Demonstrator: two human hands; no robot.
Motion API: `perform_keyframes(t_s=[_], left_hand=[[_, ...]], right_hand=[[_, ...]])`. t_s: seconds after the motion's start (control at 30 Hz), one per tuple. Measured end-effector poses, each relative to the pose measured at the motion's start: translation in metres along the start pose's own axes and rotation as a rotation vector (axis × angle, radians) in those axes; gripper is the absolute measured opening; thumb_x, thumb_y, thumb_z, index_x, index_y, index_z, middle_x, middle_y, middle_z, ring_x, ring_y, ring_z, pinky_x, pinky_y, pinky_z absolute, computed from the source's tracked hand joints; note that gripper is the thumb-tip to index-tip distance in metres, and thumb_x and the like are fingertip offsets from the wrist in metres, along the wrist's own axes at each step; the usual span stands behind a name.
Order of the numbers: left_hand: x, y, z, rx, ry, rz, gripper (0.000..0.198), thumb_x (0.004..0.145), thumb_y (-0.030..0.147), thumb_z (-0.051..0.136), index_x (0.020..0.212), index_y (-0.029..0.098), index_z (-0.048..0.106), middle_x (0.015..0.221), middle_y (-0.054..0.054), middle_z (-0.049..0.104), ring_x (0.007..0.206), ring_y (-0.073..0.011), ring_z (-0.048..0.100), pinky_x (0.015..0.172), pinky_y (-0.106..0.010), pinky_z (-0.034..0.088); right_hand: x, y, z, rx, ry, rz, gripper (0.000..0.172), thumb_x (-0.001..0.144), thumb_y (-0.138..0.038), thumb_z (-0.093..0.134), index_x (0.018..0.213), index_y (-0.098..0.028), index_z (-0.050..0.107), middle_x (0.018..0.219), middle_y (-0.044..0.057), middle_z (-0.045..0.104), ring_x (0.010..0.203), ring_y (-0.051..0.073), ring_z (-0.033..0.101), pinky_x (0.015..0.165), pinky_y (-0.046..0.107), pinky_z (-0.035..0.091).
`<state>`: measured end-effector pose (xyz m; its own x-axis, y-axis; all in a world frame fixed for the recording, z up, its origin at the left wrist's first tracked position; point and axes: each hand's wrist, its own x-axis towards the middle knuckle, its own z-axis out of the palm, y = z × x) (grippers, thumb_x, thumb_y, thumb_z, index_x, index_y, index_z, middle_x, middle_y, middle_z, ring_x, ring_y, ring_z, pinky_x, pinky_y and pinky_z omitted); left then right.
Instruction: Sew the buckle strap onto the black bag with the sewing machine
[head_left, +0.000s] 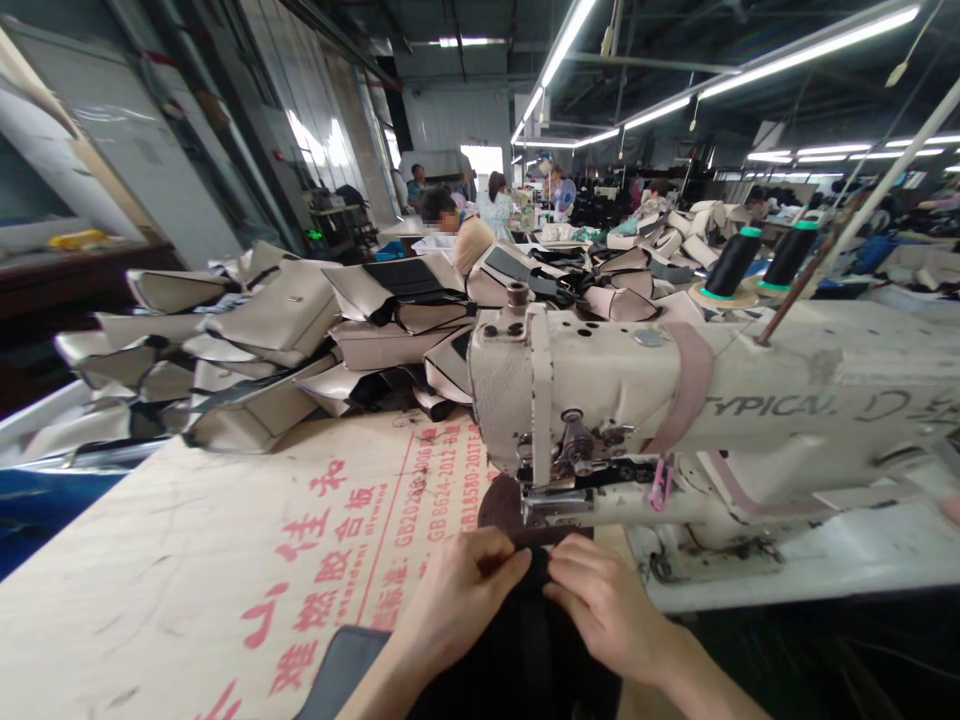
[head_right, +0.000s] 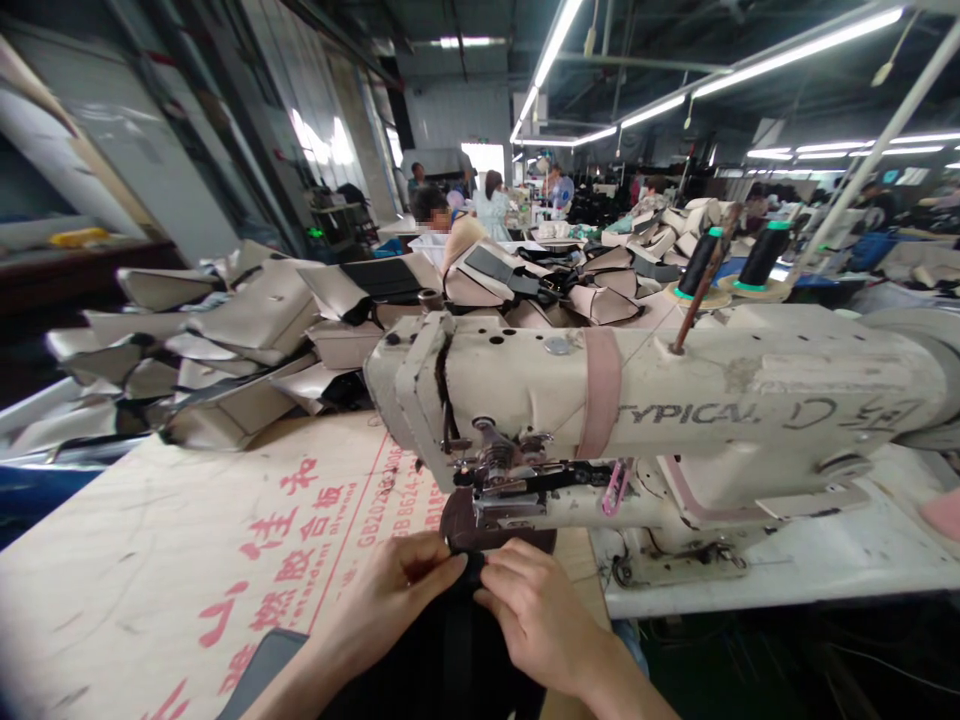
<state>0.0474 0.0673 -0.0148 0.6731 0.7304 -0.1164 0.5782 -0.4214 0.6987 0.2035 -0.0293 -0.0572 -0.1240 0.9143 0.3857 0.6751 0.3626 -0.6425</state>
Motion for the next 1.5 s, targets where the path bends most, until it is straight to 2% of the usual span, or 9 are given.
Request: perform_keyframes(t_s=[0.1,0.2,0.37,0.43,0.57,0.8,1.0,1.23,1.5], left_hand=[[0.006,-0.010,0.001,-0.108,-0.066,-0.052,0.034,0.079,0.041,0.047,0.057,0.016,0.046,0.056,0.005,0.036,0.056,-0.0087,0.034,0.050,-0.022,0.024],[0.010,-0.016,0.004,-0.133,-0.076,-0.073,0.034,0.078,0.041,0.047,0.057,0.015,0.047,0.055,0.005,0.034,0.055,-0.0085,0.032,0.049,-0.022,0.022],[0.009,-0.012,0.005,-0.119,-0.061,-0.032,0.034,0.079,0.041,0.048,0.057,0.014,0.049,0.054,0.005,0.035,0.054,-0.0081,0.033,0.049,-0.021,0.024],[0.002,-0.007,0.001,-0.100,-0.058,0.018,0.032,0.081,0.040,0.047,0.063,0.014,0.053,0.057,0.005,0.042,0.056,-0.0087,0.039,0.051,-0.021,0.031],[-0.019,-0.001,-0.010,-0.027,0.015,0.202,0.023,0.083,0.029,0.049,0.104,0.021,0.056,0.081,0.001,0.059,0.074,-0.0117,0.055,0.070,-0.023,0.046],[-0.030,-0.006,-0.011,0.362,0.023,0.453,0.035,0.088,0.015,0.037,0.119,0.024,0.051,0.098,-0.004,0.059,0.091,-0.0141,0.056,0.083,-0.026,0.049],[-0.023,-0.003,-0.003,0.453,0.034,0.416,0.032,0.086,0.009,0.034,0.108,0.021,0.054,0.099,-0.004,0.056,0.090,-0.0175,0.052,0.083,-0.034,0.049],[-0.015,-0.001,-0.001,0.339,0.113,0.389,0.025,0.089,0.013,0.032,0.099,0.018,0.054,0.092,-0.005,0.056,0.086,-0.0169,0.054,0.078,-0.032,0.049],[-0.008,0.000,-0.017,0.127,0.028,0.226,0.018,0.088,0.025,0.041,0.092,0.022,0.059,0.090,-0.001,0.059,0.085,-0.0143,0.057,0.077,-0.027,0.048]], right_hand=[[-0.002,0.000,0.003,0.054,0.066,0.060,0.007,0.087,-0.018,0.046,0.088,-0.020,0.052,0.088,0.002,0.058,0.084,0.015,0.051,0.076,0.029,0.043],[-0.003,-0.002,0.004,0.095,0.153,0.152,0.017,0.086,-0.020,0.050,0.102,-0.023,0.049,0.094,0.001,0.058,0.086,0.014,0.054,0.077,0.028,0.044],[0.001,-0.005,-0.001,-0.072,0.052,0.024,0.021,0.089,-0.012,0.038,0.103,-0.021,0.049,0.099,0.004,0.056,0.093,0.017,0.051,0.083,0.033,0.043],[0.003,-0.004,-0.003,-0.077,0.038,-0.008,0.018,0.088,-0.011,0.039,0.099,-0.020,0.051,0.092,0.004,0.056,0.088,0.016,0.051,0.083,0.033,0.044],[0.004,-0.003,-0.004,0.001,0.049,0.004,0.014,0.088,-0.013,0.041,0.093,-0.020,0.052,0.086,0.002,0.056,0.084,0.015,0.051,0.076,0.030,0.044],[0.006,-0.005,-0.001,0.039,0.113,0.067,0.015,0.089,-0.015,0.040,0.095,-0.020,0.053,0.089,0.002,0.057,0.086,0.016,0.052,0.077,0.030,0.042],[0.013,-0.006,-0.005,0.050,0.090,0.100,0.016,0.089,-0.015,0.040,0.097,-0.021,0.053,0.093,0.003,0.055,0.089,0.015,0.052,0.077,0.029,0.043],[0.017,-0.001,-0.005,0.168,0.058,0.110,0.017,0.090,-0.019,0.039,0.098,-0.020,0.054,0.097,0.004,0.055,0.092,0.015,0.052,0.082,0.028,0.043],[0.024,0.005,-0.002,0.234,0.079,0.159,0.026,0.091,-0.031,0.039,0.083,-0.017,0.059,0.083,0.002,0.060,0.079,0.013,0.055,0.071,0.025,0.042]])
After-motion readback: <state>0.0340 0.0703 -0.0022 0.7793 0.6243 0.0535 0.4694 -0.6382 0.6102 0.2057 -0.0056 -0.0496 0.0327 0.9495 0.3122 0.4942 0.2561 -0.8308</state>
